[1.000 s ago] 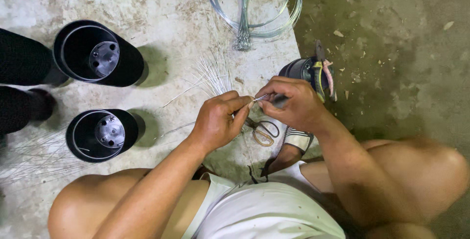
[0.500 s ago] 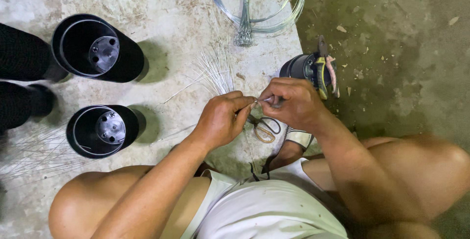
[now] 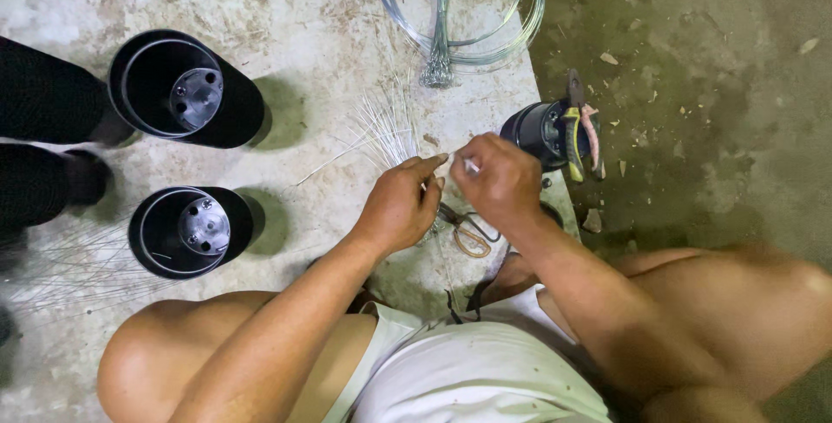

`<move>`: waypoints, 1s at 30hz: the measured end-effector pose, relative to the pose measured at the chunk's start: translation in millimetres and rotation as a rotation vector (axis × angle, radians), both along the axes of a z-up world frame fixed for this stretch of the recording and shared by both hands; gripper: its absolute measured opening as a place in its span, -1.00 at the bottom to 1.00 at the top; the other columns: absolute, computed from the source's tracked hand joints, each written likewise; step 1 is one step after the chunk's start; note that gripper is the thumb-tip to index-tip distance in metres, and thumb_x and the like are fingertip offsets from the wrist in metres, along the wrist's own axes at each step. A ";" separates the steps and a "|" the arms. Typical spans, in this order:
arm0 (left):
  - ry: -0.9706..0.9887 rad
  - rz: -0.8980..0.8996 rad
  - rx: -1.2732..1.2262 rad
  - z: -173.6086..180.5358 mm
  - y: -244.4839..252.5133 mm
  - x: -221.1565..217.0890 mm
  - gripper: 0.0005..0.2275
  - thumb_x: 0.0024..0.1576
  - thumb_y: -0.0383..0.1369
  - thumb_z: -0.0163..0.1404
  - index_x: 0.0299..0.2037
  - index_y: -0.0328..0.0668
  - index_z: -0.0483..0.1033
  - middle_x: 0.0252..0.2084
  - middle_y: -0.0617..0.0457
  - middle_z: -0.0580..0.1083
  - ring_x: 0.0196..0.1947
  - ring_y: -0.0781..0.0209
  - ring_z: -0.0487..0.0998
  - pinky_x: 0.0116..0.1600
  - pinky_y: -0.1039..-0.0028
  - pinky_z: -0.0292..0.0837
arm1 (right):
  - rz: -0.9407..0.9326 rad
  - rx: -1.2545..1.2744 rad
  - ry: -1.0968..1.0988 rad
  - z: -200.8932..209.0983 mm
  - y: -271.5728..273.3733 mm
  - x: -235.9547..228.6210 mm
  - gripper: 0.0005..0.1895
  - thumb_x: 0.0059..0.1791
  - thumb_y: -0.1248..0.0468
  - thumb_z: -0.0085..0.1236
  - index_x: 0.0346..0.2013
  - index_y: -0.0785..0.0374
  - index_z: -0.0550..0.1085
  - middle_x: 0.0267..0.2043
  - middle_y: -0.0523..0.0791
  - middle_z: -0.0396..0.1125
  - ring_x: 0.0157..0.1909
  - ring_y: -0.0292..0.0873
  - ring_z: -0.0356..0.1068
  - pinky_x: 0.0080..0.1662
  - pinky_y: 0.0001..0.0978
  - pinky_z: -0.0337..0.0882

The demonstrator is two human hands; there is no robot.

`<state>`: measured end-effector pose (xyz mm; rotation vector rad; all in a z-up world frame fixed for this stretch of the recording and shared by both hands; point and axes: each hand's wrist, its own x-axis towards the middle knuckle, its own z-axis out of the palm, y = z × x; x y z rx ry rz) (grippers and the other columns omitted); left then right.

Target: The person sits on the floor and repeatedly inserts thin metal wires through holes in the bottom of black cylindrical containers. They pull the wires through and arrange them inside the cylinders, handling the containers and wires by hand.

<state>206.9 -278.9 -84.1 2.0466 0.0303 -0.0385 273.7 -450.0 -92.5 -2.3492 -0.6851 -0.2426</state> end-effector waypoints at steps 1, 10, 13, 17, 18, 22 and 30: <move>0.012 -0.015 0.021 1.7 2.0 0.0 -0.71 0.11 -0.46 0.01 0.04 -0.34 0.55 -0.21 -0.26 0.55 -0.22 -0.23 0.57 -0.07 0.15 0.47 | -0.048 0.038 0.062 -6.0 -6.7 9.3 -0.95 -0.11 0.37 0.31 -0.43 0.26 0.56 -0.38 -0.05 0.47 -0.42 -0.14 0.47 -0.34 -0.32 0.44; 0.063 0.051 0.375 13.4 45.1 4.8 -0.82 0.17 -0.34 0.05 -0.10 -0.11 0.67 -0.22 -0.10 0.58 -0.22 -0.18 0.57 -0.12 0.10 0.45 | -0.263 -0.122 -0.071 10.8 -63.5 69.3 -0.68 -0.09 0.31 0.31 -0.07 0.36 0.53 -0.13 0.03 0.44 -0.06 0.01 0.41 0.08 -0.04 0.33; -0.044 -0.043 0.459 11.8 44.3 6.6 -0.84 0.19 -0.35 0.04 -0.14 -0.15 0.66 -0.25 -0.10 0.56 -0.24 -0.17 0.57 -0.14 0.11 0.46 | 0.037 -0.103 -0.108 20.5 -46.2 47.8 -0.57 -0.06 0.30 0.26 0.09 0.31 0.47 0.12 0.03 0.40 0.20 0.05 0.34 0.32 0.01 0.23; -0.129 -0.137 0.461 16.0 34.0 7.7 -0.86 0.16 -0.36 0.07 -0.18 -0.17 0.65 -0.28 -0.09 0.54 -0.24 -0.12 0.58 -0.15 0.15 0.47 | 0.346 -0.022 0.111 12.3 -11.6 16.2 -0.71 -0.07 0.28 0.28 -0.06 0.23 0.52 -0.01 -0.04 0.47 0.10 -0.02 0.43 0.31 0.04 0.22; -0.135 -0.144 0.459 19.4 31.7 7.8 -0.87 0.15 -0.38 0.07 -0.17 -0.17 0.65 -0.29 -0.08 0.54 -0.24 -0.11 0.57 -0.16 0.15 0.47 | 0.404 0.013 0.195 8.6 -6.9 12.1 -0.75 -0.05 0.27 0.29 -0.09 0.23 0.54 -0.10 -0.04 0.49 0.02 -0.04 0.46 0.25 -0.03 0.34; -0.599 -0.033 0.525 37.5 35.1 7.8 -0.82 0.02 -0.40 0.15 -0.20 -0.25 0.59 -0.23 -0.05 0.53 -0.16 -0.08 0.57 -0.01 0.14 0.46 | 0.119 0.134 0.762 -10.1 -1.8 3.2 -0.84 0.04 0.26 0.21 -0.17 0.28 0.60 -0.35 -0.08 0.51 -0.34 -0.23 0.47 -0.19 -0.33 0.51; -0.123 0.430 -0.094 29.7 20.1 4.2 -0.83 0.12 -0.42 0.23 -0.15 -0.33 0.61 -0.23 -0.01 0.61 -0.25 0.14 0.61 -0.12 0.37 0.54 | 0.051 0.592 1.002 -31.2 -9.9 13.5 -0.85 0.08 0.32 0.12 -0.20 0.37 0.57 -0.37 -0.09 0.50 -0.35 -0.27 0.50 -0.24 -0.44 0.50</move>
